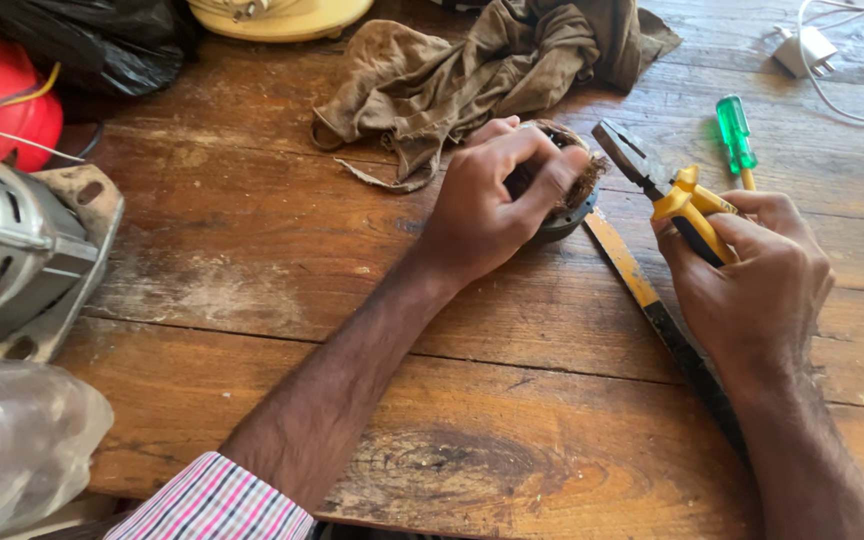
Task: The person removes old fibrous insulation material from the inside of a round motor housing on a wooden workbench. They first saw at the material with a hacksaw blade, then use pliers to pull out fibers and a screwdriver to pry and scrape the remaining material from the housing.
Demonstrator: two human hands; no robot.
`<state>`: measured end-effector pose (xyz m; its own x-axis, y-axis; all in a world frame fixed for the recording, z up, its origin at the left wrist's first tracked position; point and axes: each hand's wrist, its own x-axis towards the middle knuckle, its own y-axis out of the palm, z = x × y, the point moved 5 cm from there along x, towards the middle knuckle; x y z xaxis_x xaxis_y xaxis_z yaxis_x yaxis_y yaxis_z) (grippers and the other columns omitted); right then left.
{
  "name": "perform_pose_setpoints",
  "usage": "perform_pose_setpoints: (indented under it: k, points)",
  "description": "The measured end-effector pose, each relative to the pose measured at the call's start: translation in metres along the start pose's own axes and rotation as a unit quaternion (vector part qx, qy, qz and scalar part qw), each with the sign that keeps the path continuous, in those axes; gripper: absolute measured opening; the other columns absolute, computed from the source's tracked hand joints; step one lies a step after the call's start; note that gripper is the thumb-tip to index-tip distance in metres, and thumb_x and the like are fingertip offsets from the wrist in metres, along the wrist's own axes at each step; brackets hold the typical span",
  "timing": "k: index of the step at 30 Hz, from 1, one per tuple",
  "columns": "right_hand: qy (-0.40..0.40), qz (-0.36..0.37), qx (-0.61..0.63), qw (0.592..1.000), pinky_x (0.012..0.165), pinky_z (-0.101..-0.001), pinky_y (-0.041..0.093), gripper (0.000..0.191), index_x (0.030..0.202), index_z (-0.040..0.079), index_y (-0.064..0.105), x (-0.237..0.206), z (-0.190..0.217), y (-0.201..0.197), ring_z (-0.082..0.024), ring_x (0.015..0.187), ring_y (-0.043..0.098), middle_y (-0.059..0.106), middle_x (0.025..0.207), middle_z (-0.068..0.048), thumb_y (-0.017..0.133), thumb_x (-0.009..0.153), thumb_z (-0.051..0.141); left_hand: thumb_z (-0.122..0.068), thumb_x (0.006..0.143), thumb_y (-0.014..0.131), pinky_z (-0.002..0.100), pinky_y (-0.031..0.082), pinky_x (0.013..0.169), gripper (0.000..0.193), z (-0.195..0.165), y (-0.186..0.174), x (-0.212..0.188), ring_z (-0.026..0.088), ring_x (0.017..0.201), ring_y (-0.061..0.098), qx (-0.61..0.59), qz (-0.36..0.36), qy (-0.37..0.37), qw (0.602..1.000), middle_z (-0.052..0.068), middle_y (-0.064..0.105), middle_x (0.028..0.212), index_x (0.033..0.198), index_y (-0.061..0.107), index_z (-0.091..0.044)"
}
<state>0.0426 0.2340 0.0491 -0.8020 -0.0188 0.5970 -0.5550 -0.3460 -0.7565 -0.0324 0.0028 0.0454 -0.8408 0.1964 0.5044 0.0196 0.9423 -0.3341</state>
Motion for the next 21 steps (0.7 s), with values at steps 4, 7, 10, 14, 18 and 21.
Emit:
perform_pose_setpoints:
  k: [4,7,10,14,18,21]
  points:
    - [0.003,0.003,0.006,1.0,0.089,-0.039,0.057,0.023,0.112,0.009,0.081,0.003,0.006,-0.002,-0.022,0.096,0.072,0.074,0.113,-0.008,0.087,0.102,0.029,-0.021,0.102,0.054,0.053,0.041,0.117,0.022,-0.021,-0.01,-0.015,0.034,0.134,0.05,0.11,-0.123,0.14,0.976,0.022,0.06,0.139,0.094,0.07,-0.008]
    - [0.003,-0.015,0.004,1.0,0.081,-0.0417,0.056,0.023,0.108,0.006,0.081,0.004,0.009,-0.004,-0.028,0.093,0.071,0.074,0.108,-0.013,0.086,0.092,0.022,-0.027,0.09,0.06,0.057,0.038,0.115,0.024,-0.016,-0.007,-0.019,0.042,0.14,0.041,0.108,-0.114,0.022,0.987,0.028,0.047,0.148,0.088,0.069,-0.005]
    - [0.025,0.021,0.016,0.999,0.084,-0.0382,0.057,0.024,0.111,0.008,0.081,0.005,0.007,0.002,-0.023,0.098,0.072,0.074,0.113,-0.01,0.086,0.099,0.028,-0.029,0.082,0.066,0.059,0.033,0.116,0.028,-0.016,-0.004,-0.021,0.046,0.146,0.036,0.064,-0.063,-0.003,0.996,0.033,0.041,0.152,0.095,0.068,-0.004]
    - [0.017,0.012,0.017,1.0,0.085,-0.0389,0.057,0.024,0.112,0.008,0.081,0.001,0.005,0.002,-0.024,0.099,0.072,0.074,0.113,-0.011,0.086,0.099,0.027,-0.028,0.081,0.067,0.056,0.033,0.122,0.023,-0.004,-0.01,-0.019,0.041,0.149,0.038,0.032,-0.01,-0.053,0.998,0.028,0.042,0.158,0.093,0.07,-0.008]
    - [0.01,0.009,0.026,1.0,0.087,-0.0386,0.057,0.025,0.113,0.007,0.081,-0.001,0.004,0.002,-0.023,0.098,0.071,0.074,0.112,-0.01,0.086,0.1,0.028,-0.026,0.087,0.067,0.056,0.028,0.127,0.021,0.003,-0.014,-0.014,0.039,0.155,0.035,-0.005,0.019,-0.035,0.999,0.025,0.044,0.161,0.099,0.074,-0.01]
    - [0.006,0.012,0.027,1.0,0.087,-0.0386,0.057,0.027,0.114,0.007,0.08,0.0,0.006,0.003,-0.023,0.1,0.071,0.073,0.113,-0.01,0.086,0.1,0.029,-0.025,0.09,0.068,0.056,0.026,0.128,0.021,0.002,-0.016,-0.013,0.04,0.157,0.032,0.01,0.019,-0.018,1.0,0.025,0.043,0.162,0.101,0.075,-0.01]
